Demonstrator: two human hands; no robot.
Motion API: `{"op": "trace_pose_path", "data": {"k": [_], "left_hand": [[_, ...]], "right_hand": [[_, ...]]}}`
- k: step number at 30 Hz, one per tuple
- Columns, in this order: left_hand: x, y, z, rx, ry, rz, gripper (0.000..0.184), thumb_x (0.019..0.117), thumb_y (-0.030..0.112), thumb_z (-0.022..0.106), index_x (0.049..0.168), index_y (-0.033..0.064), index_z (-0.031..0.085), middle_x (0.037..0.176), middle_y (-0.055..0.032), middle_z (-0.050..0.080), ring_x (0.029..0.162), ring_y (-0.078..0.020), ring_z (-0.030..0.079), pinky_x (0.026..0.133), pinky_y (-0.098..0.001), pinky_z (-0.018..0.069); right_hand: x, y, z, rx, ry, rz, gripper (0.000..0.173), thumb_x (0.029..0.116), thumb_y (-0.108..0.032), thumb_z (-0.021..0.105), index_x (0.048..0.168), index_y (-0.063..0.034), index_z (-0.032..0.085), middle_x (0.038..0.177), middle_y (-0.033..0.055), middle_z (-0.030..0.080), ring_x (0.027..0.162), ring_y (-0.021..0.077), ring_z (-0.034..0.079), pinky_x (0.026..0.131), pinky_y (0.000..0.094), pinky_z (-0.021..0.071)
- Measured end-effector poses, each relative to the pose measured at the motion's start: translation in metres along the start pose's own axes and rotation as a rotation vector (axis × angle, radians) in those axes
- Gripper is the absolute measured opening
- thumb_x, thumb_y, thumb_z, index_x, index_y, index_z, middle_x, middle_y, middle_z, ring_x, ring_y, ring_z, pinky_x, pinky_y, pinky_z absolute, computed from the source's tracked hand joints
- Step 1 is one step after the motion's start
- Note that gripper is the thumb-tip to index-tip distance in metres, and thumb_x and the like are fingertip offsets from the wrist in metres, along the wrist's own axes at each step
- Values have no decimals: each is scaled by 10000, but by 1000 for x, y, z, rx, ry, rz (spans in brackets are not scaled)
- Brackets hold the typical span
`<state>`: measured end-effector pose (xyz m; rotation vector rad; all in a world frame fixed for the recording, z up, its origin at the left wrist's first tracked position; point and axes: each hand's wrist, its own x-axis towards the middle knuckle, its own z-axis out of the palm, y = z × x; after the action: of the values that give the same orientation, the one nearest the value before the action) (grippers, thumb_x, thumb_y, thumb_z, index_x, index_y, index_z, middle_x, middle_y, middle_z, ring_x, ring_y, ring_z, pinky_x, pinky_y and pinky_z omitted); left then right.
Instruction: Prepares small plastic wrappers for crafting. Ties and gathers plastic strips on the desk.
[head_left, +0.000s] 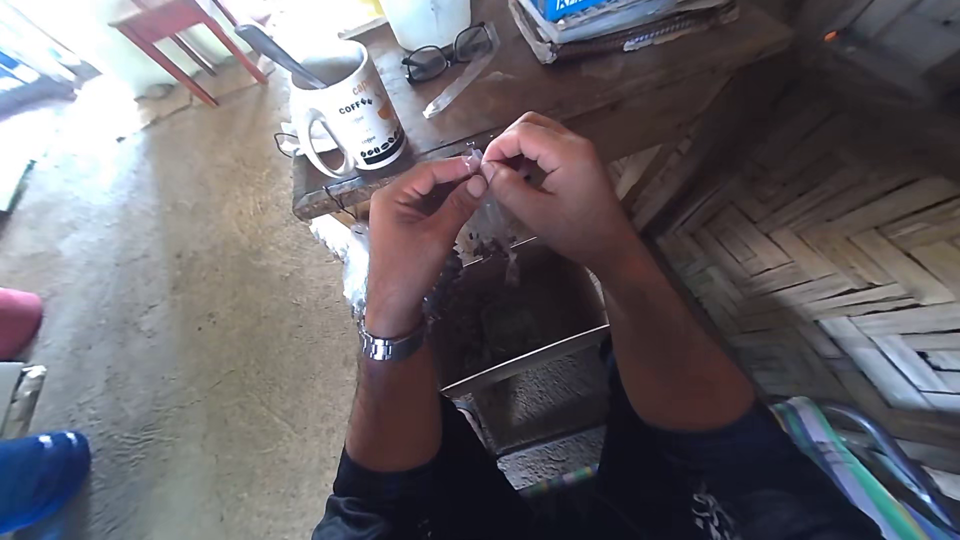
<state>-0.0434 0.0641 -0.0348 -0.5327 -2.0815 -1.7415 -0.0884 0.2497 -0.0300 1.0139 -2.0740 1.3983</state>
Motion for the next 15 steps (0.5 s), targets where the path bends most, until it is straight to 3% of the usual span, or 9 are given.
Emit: {"op": "trace_pose_path", "data": {"k": [9, 11, 13, 15], "left_hand": [[1, -3, -7, -140, 9, 3, 98, 992, 84, 664, 1060, 17, 686, 930, -52, 691, 784, -147, 665, 736, -324, 600], [2, -3, -6, -158, 13, -6, 141, 1033, 129, 610, 1109, 26, 669, 976, -51, 690, 838, -153, 679, 776, -334, 609], [2, -4, -5, -149, -27, 10, 262, 1052, 172, 589, 1232, -4, 660, 1104, -87, 700, 951, -184, 686, 847, -358, 600], [3, -8, -3, -126, -42, 46, 245, 1028, 150, 626, 1211, -3, 686, 1125, -86, 711, 967, -178, 689, 849, -356, 601]], "right_hand": [[1, -2, -7, 112, -28, 26, 152, 1013, -121, 591, 1008, -25, 709, 1008, 58, 662, 923, 95, 644, 778, 229, 565], [1, -3, -8, 124, -35, 37, 159, 1018, -128, 586, 1016, -28, 710, 1010, 53, 665, 908, 86, 642, 764, 223, 561], [1, -3, -8, 140, -48, 45, 154, 1015, -129, 594, 1015, -29, 711, 1005, 51, 664, 881, 81, 638, 741, 219, 556], [0, -2, -6, 148, -58, 43, 145, 1010, -123, 602, 1011, -26, 710, 1003, 54, 666, 861, 82, 638, 718, 220, 555]]}}
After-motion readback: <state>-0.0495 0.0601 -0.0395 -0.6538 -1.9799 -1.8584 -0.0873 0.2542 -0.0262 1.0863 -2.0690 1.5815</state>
